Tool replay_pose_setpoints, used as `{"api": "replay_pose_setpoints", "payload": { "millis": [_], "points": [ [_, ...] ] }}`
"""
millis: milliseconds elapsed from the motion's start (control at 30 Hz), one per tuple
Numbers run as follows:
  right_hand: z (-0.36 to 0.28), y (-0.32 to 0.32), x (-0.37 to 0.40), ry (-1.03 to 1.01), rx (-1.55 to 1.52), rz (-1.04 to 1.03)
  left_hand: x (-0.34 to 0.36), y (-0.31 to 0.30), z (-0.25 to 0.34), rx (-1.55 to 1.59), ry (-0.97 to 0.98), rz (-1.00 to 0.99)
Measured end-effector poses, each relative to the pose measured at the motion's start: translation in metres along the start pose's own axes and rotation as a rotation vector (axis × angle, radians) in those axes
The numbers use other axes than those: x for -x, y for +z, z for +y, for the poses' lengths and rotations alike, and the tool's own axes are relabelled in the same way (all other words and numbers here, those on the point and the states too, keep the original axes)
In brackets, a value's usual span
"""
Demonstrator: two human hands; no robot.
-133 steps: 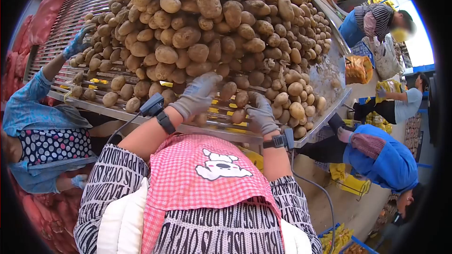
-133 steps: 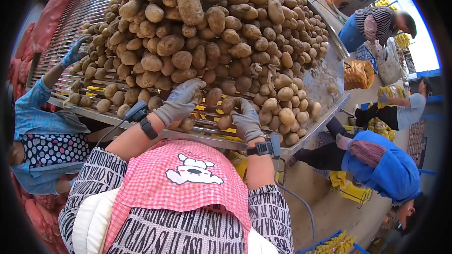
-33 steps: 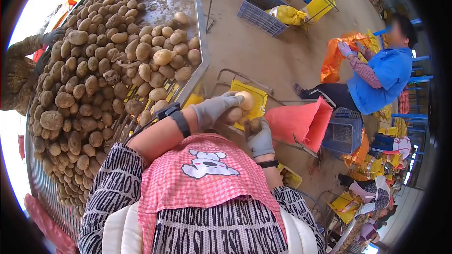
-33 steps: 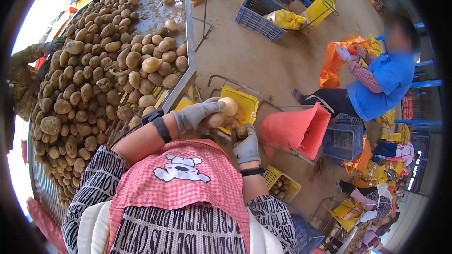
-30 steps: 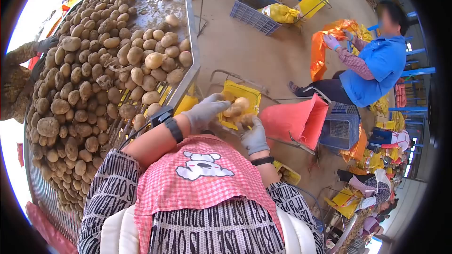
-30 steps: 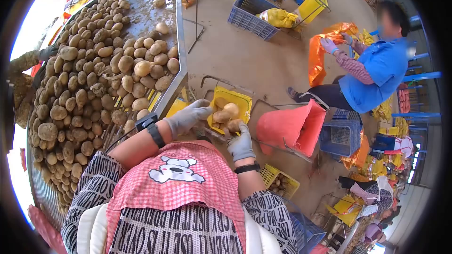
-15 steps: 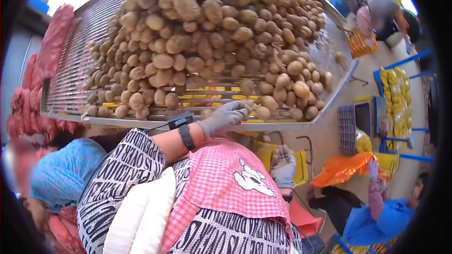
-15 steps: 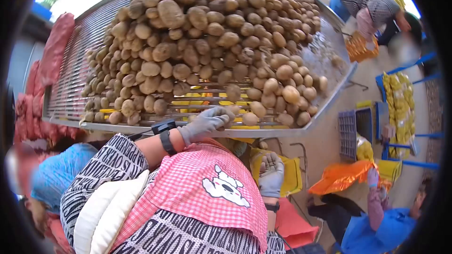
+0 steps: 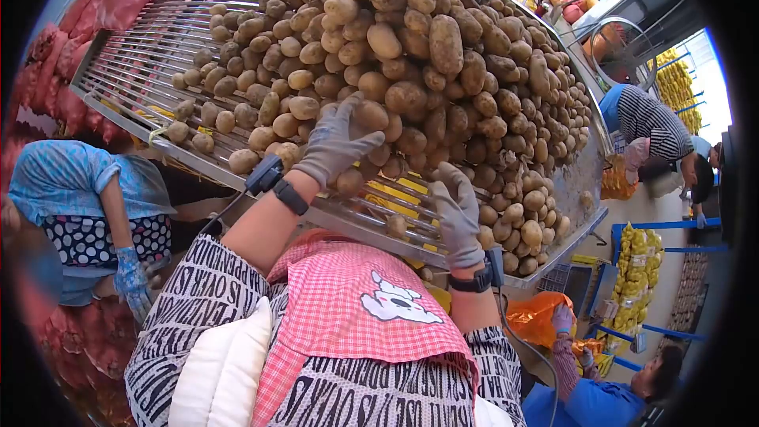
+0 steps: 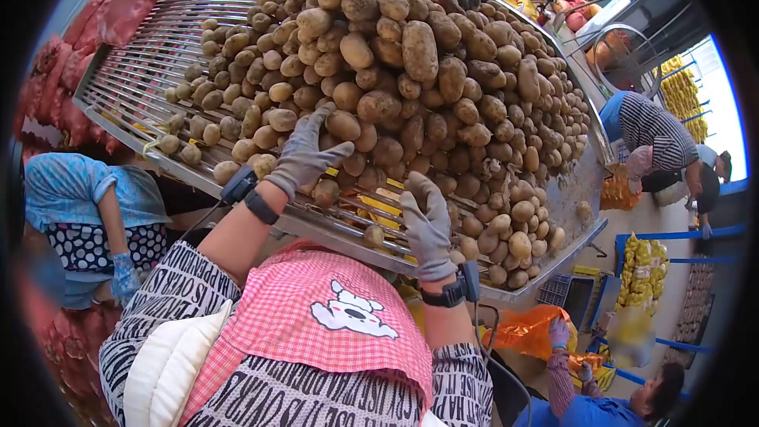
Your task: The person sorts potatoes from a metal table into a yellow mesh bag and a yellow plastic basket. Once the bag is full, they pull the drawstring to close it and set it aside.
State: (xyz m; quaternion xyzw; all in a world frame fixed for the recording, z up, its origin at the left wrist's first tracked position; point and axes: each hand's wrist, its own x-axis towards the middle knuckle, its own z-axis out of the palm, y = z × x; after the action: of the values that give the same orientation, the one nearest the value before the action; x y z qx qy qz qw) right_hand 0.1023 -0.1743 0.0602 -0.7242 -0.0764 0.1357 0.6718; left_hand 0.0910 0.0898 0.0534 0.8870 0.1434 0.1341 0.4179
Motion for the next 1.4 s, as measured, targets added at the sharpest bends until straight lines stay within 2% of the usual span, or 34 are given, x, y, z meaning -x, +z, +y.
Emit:
{"api": "replay_pose_setpoints", "payload": {
  "millis": [33,100,133,167,200,233,267,300,333,367,433,467,500,567,633,700,767,833,867,900,967,1033,1100,1133,1167,1200,1233,1267,1300,1333,1367,1400],
  "points": [
    [-0.007,0.015,-0.02,-0.014,0.009,-0.002,-0.005,0.005,-0.001,0.01,0.008,0.012],
    [-0.02,0.038,-0.057,-0.274,0.204,0.003,-0.012,0.021,-0.004,-0.13,-0.069,0.051],
    [-0.023,0.044,-0.073,-0.277,0.218,0.001,-0.007,0.027,-0.006,-0.128,0.058,0.151],
    [-0.025,0.049,-0.091,-0.455,0.46,-0.019,-0.001,0.029,-0.009,-0.115,0.056,0.158],
    [-0.027,0.054,-0.108,-0.635,0.7,-0.039,0.006,0.03,-0.012,-0.044,0.18,0.096],
    [-0.034,0.056,-0.121,-0.613,0.71,-0.03,0.01,0.031,-0.007,0.028,0.301,0.004],
    [-0.035,0.062,-0.131,-0.677,0.928,-0.117,0.021,0.041,-0.01,0.035,0.305,0.011],
    [-0.035,0.068,-0.138,-0.732,1.145,-0.206,0.033,0.056,-0.015,-0.108,0.37,0.0],
    [-0.029,0.074,-0.144,-0.733,1.221,-0.187,0.036,0.063,-0.012,-0.25,0.435,-0.011],
    [-0.024,0.075,-0.146,-0.736,1.227,-0.189,0.036,0.069,-0.009,-0.245,0.434,-0.006],
    [-0.031,0.078,-0.14,-0.505,1.31,-0.216,0.035,0.072,0.009,-0.453,0.352,-0.223],
    [-0.037,0.077,-0.138,-0.437,1.309,-0.207,0.035,0.089,-0.001,-0.429,0.351,-0.359],
    [-0.037,0.073,-0.136,-0.441,1.319,-0.209,0.038,0.091,0.002,-0.421,0.35,-0.352],
    [-0.037,0.065,-0.134,-0.263,1.216,-0.218,0.04,0.093,0.006,-0.564,0.366,-0.415],
    [-0.029,0.054,-0.132,-0.277,1.154,-0.199,0.042,0.09,0.007,-0.583,0.422,-0.382],
    [-0.025,0.043,-0.123,-0.314,0.997,-0.246,0.04,0.089,0.01,-0.586,0.445,-0.444],
    [-0.028,0.037,-0.114,-0.261,0.99,-0.259,0.028,0.099,0.003,-0.603,0.374,-0.497],
    [-0.009,0.025,-0.111,-0.353,0.721,-0.076,0.019,0.094,-0.005,-0.385,0.517,-0.459],
    [-0.003,0.02,-0.113,-0.422,0.541,-0.016,0.019,0.088,-0.002,-0.384,0.501,-0.472],
    [-0.007,0.013,-0.115,-0.426,0.544,-0.024,0.017,0.084,0.002,-0.382,0.495,-0.465],
    [-0.03,-0.001,-0.124,-0.262,0.323,0.014,0.01,0.071,0.008,-0.271,0.42,-0.587],
    [-0.06,-0.014,-0.129,-0.464,0.534,0.041,0.016,0.056,0.017,-0.176,0.393,-0.583],
    [-0.086,-0.018,-0.133,-0.415,0.417,-0.081,0.028,0.05,0.018,0.978,-0.197,-0.644],
    [-0.088,-0.017,-0.139,-0.411,0.449,-0.083,0.028,0.039,0.017,1.154,-0.339,-0.705],
    [-0.09,-0.014,-0.149,-0.409,0.479,-0.083,0.031,0.027,0.016,1.152,-0.351,-0.69],
    [-0.084,-0.011,-0.163,-0.549,0.642,-0.041,0.037,0.018,0.014,1.351,-0.478,-0.655],
    [-0.084,-0.003,-0.173,-0.557,0.635,-0.062,0.041,0.01,0.012,1.552,-0.599,-0.611],
    [-0.084,0.007,-0.181,-0.553,0.686,-0.09,0.043,0.011,0.002,1.695,-0.509,-0.648],
    [-0.086,0.017,-0.189,-0.551,0.739,-0.117,0.045,0.006,0.001,1.701,-0.503,-0.62],
    [-0.088,0.027,-0.196,-0.5,0.858,-0.128,0.047,0.0,0.0,1.869,-0.566,-0.627],
    [-0.086,0.037,-0.205,-0.511,0.852,-0.155,0.049,-0.006,-0.001,2.04,-0.626,-0.632],
    [-0.085,0.046,-0.212,-0.48,0.9,-0.143,0.049,-0.009,0.0,2.157,-0.568,-0.718]
  ]
}}
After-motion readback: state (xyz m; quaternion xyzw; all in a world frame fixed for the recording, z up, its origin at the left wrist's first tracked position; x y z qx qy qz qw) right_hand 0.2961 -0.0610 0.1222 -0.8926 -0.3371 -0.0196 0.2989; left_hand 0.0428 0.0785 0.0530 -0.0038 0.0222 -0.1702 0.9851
